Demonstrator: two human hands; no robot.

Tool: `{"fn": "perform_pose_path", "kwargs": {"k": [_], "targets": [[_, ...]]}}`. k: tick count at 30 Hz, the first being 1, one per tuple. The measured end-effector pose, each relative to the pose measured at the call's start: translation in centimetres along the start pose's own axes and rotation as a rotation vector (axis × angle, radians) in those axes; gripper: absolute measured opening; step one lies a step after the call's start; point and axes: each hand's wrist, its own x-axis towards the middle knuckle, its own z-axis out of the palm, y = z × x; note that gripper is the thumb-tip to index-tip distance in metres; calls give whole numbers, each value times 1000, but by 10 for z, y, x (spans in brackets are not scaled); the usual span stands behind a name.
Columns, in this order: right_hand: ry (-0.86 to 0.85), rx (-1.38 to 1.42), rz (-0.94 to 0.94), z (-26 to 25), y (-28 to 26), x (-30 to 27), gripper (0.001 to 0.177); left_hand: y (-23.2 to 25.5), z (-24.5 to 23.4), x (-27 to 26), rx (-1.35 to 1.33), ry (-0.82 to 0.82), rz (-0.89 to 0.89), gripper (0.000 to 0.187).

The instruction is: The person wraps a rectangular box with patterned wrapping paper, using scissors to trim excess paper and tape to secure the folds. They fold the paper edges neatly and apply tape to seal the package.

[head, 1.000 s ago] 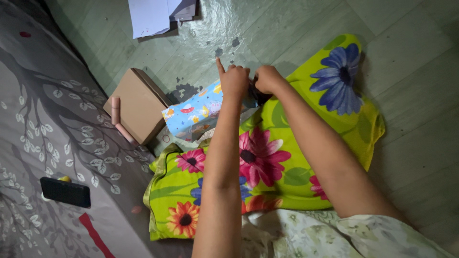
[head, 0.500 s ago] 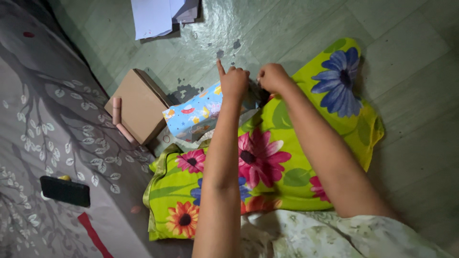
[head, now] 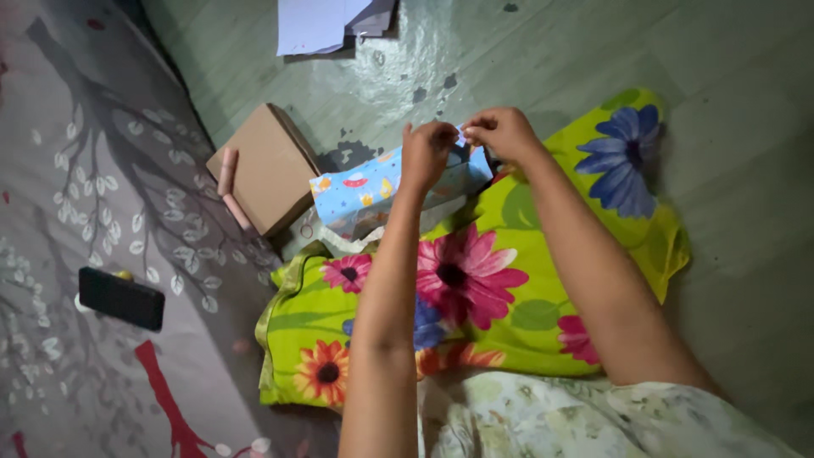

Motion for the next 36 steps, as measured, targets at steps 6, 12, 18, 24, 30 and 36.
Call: {"fn": "perform_pose_path", "kwargs": {"k": [6, 12, 18, 24, 30, 36], "targets": [[54, -106, -248, 9, -37, -17, 19, -4, 19, 0, -379, 146, -264, 20], [199, -388, -500, 17, -65, -30, 18, -12, 29, 4, -588, 83, -395, 30], [321, -378, -405, 20, -56, -29, 10, 2, 28, -3, -513, -16, -377, 38], [204, 136, -140, 17, -22, -11, 11, 27, 25, -20, -118, 42, -195, 55], [-40, 671, 82, 6, -1, -3, 8, 22, 10, -23, -277, 41, -204, 43], [-70, 398, -12, 17, 0, -6, 8, 5, 1, -52, -147, 123, -144, 45]]}}
